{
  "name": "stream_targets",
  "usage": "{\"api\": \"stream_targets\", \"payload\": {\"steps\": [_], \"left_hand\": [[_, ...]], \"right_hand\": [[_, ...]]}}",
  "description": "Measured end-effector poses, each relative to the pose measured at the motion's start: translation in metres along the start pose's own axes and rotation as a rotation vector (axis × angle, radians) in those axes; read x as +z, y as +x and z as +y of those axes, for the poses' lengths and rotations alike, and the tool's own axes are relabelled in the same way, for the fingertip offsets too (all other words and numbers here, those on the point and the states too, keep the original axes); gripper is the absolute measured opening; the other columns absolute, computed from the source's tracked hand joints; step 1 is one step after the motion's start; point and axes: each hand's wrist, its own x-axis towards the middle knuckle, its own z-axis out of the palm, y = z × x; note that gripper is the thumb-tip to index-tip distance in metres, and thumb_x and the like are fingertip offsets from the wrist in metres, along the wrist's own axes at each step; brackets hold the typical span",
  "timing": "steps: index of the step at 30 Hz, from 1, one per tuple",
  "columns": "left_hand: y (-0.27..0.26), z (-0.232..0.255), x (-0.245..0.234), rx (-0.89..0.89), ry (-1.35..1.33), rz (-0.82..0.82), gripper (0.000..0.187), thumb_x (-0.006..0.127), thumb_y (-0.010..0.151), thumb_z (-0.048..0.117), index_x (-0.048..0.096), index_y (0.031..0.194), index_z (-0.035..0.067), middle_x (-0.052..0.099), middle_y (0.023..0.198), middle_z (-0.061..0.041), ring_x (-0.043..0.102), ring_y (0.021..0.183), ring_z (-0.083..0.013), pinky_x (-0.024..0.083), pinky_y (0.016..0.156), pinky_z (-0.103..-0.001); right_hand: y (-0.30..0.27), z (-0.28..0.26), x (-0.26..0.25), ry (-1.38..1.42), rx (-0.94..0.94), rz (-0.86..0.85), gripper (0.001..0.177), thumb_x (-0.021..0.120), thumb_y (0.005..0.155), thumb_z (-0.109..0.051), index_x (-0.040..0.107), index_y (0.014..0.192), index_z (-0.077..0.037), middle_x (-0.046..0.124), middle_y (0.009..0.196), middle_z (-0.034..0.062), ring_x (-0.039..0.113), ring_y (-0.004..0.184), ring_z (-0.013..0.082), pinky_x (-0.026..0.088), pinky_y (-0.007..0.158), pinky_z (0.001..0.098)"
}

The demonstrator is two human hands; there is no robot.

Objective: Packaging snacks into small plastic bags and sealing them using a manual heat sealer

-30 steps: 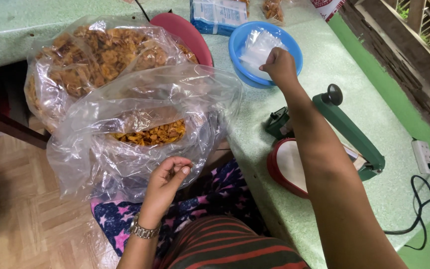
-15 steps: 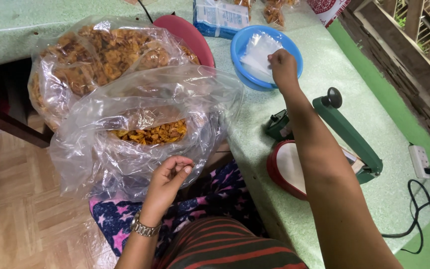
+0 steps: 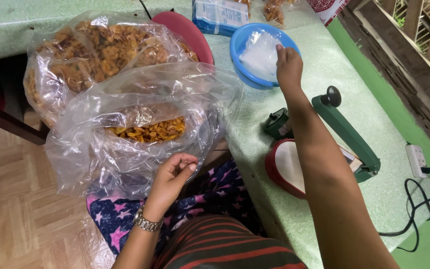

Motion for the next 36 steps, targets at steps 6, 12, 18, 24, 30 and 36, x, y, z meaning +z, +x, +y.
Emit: {"api": "stream_targets", "payload": {"steps": [6, 12, 18, 24, 30, 36], "left_hand": [[0.0, 0.002, 0.001, 0.022, 0.046, 0.016, 0.01, 0.06, 0.08, 0.01, 0.064, 0.089, 0.011, 0.06, 0.076, 0.004, 0.052, 0.071, -0.005, 0.041, 0.068, -0.018], [-0.002, 0.01, 0.003, 0.064, 0.096, 0.026, 0.011, 0.059, 0.08, 0.01, 0.064, 0.09, 0.011, 0.062, 0.078, 0.003, 0.056, 0.073, -0.0064, 0.045, 0.069, -0.019], [-0.013, 0.026, 0.006, 0.384, 0.139, 0.158, 0.041, 0.076, 0.067, 0.015, 0.06, 0.104, 0.007, 0.061, 0.09, -0.01, 0.06, 0.085, -0.0258, 0.05, 0.075, -0.032], [-0.027, 0.063, 0.004, 0.352, 0.32, -0.267, 0.056, 0.067, 0.071, 0.011, 0.042, 0.121, 0.003, 0.063, 0.091, -0.02, 0.059, 0.089, -0.0402, 0.045, 0.078, -0.049], [-0.033, 0.033, -0.008, 0.161, 0.257, -0.14, 0.036, 0.061, 0.075, 0.009, 0.047, 0.108, 0.013, 0.068, 0.079, -0.005, 0.064, 0.077, -0.0279, 0.048, 0.069, -0.035], [-0.042, 0.045, -0.021, 0.076, 0.256, -0.026, 0.031, 0.063, 0.074, 0.009, 0.045, 0.099, 0.014, 0.069, 0.078, -0.008, 0.063, 0.07, -0.0299, 0.046, 0.061, -0.034]], "right_hand": [[-0.01, -0.036, -0.017, 0.039, -0.192, 0.21, 0.025, 0.043, 0.095, -0.015, 0.033, 0.072, -0.011, 0.039, 0.069, 0.0029, 0.037, 0.063, 0.0148, 0.03, 0.055, 0.0314], [-0.041, -0.129, -0.072, 0.057, -0.554, 0.107, 0.014, 0.042, 0.096, 0.0, 0.042, 0.081, 0.0, 0.045, 0.074, 0.0102, 0.043, 0.064, 0.0184, 0.034, 0.053, 0.0297], [-0.126, -0.173, -0.103, -0.319, -0.663, -0.77, 0.015, 0.048, 0.093, -0.019, 0.052, 0.093, -0.005, 0.056, 0.076, 0.0149, 0.056, 0.069, 0.0358, 0.045, 0.062, 0.0469], [-0.177, -0.204, -0.071, -0.235, -0.581, -1.501, 0.025, 0.045, 0.087, -0.035, 0.053, 0.097, -0.014, 0.061, 0.091, 0.0145, 0.059, 0.085, 0.0383, 0.047, 0.071, 0.0488], [-0.169, -0.226, -0.049, -0.119, -0.555, -1.474, 0.015, 0.048, 0.085, -0.028, 0.054, 0.087, -0.014, 0.062, 0.079, 0.0124, 0.061, 0.081, 0.0354, 0.049, 0.065, 0.0462], [-0.16, -0.244, -0.03, -0.076, -0.486, -1.488, 0.013, 0.053, 0.082, -0.024, 0.058, 0.079, -0.013, 0.065, 0.072, 0.0077, 0.064, 0.073, 0.0293, 0.05, 0.06, 0.0385]]}}
